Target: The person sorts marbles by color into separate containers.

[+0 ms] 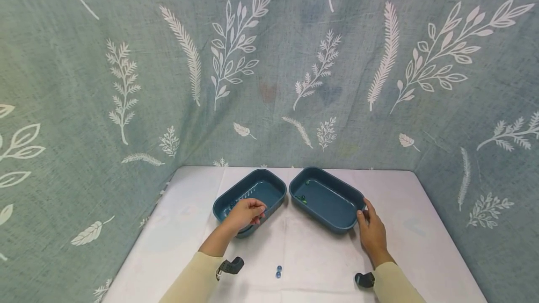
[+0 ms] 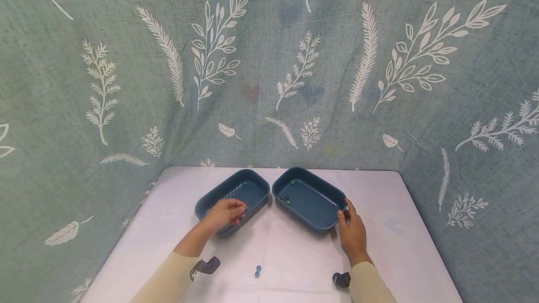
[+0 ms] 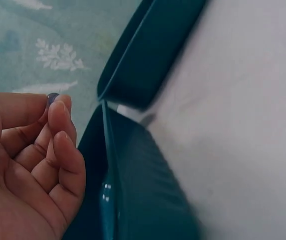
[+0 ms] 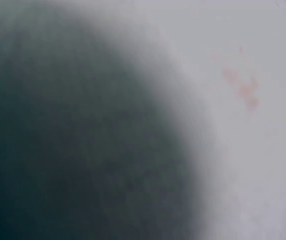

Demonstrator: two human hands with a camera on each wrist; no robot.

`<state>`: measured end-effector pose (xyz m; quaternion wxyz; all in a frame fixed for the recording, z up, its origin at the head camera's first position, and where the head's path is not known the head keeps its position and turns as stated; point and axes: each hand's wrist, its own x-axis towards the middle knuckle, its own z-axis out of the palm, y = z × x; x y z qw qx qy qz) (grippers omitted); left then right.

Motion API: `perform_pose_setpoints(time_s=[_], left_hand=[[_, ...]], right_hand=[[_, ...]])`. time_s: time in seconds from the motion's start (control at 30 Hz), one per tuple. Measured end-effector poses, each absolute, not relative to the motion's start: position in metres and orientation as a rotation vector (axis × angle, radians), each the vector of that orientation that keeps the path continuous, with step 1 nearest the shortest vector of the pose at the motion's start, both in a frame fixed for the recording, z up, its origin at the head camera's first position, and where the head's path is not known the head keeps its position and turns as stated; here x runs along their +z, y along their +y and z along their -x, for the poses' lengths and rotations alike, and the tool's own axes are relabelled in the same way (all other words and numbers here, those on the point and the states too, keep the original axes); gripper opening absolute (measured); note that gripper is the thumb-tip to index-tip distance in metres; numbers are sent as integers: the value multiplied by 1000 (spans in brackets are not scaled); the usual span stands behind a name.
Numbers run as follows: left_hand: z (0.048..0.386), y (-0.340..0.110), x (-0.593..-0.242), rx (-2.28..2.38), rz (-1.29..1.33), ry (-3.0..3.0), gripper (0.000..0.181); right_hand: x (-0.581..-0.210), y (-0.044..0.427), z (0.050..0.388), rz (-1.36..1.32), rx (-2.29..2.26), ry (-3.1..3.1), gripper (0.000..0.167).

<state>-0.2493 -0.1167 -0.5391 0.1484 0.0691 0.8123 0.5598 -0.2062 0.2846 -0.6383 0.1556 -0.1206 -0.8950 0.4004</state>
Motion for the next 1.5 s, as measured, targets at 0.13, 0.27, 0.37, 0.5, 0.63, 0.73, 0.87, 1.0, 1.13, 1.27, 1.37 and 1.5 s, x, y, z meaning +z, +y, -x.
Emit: perform_pose_setpoints(time_s=[0.13, 0.27, 0.37, 0.5, 0.63, 0.73, 0.87, 1.0, 1.13, 1.27, 1.37, 1.5], left_hand=[[261, -120, -540, 1585, -194, 2347, 24], [272, -122, -544, 1559, -175, 2356, 23], [279, -122, -546, 1562, -144, 2333, 25], [286, -122, -551, 1568, -108, 2297, 28], [293, -123, -557, 1566, -72, 2272, 29], [297, -123, -560, 1559, -52, 2265, 28], [303, -123, -563, 1536, -64, 2274, 27], [311, -122, -571, 1501, -51, 2277, 26], [320, -121, -581, 1456, -11, 2278, 21], [328, -123, -586, 1408, 11, 2307, 18], [333, -125, -588, 1379, 41, 2324, 17], [336, -127, -590, 1362, 63, 2327, 15]], right_hand=[[-639, 286, 206, 352, 1149, -2563, 55], [-640, 288, 205, 339, 1143, -2557, 55], [-641, 289, 204, 326, 1137, -2555, 55], [-642, 290, 204, 330, 1141, -2554, 56], [-640, 290, 204, 332, 1145, -2561, 57], [-637, 290, 204, 340, 1145, -2571, 57], [-635, 291, 205, 345, 1140, -2575, 57], [-636, 292, 205, 337, 1145, -2567, 56], [-640, 291, 205, 337, 1156, -2562, 56], [-642, 290, 205, 326, 1158, -2543, 56], [-642, 289, 206, 309, 1162, -2525, 56], [-642, 288, 207, 284, 1156, -2513, 56]])
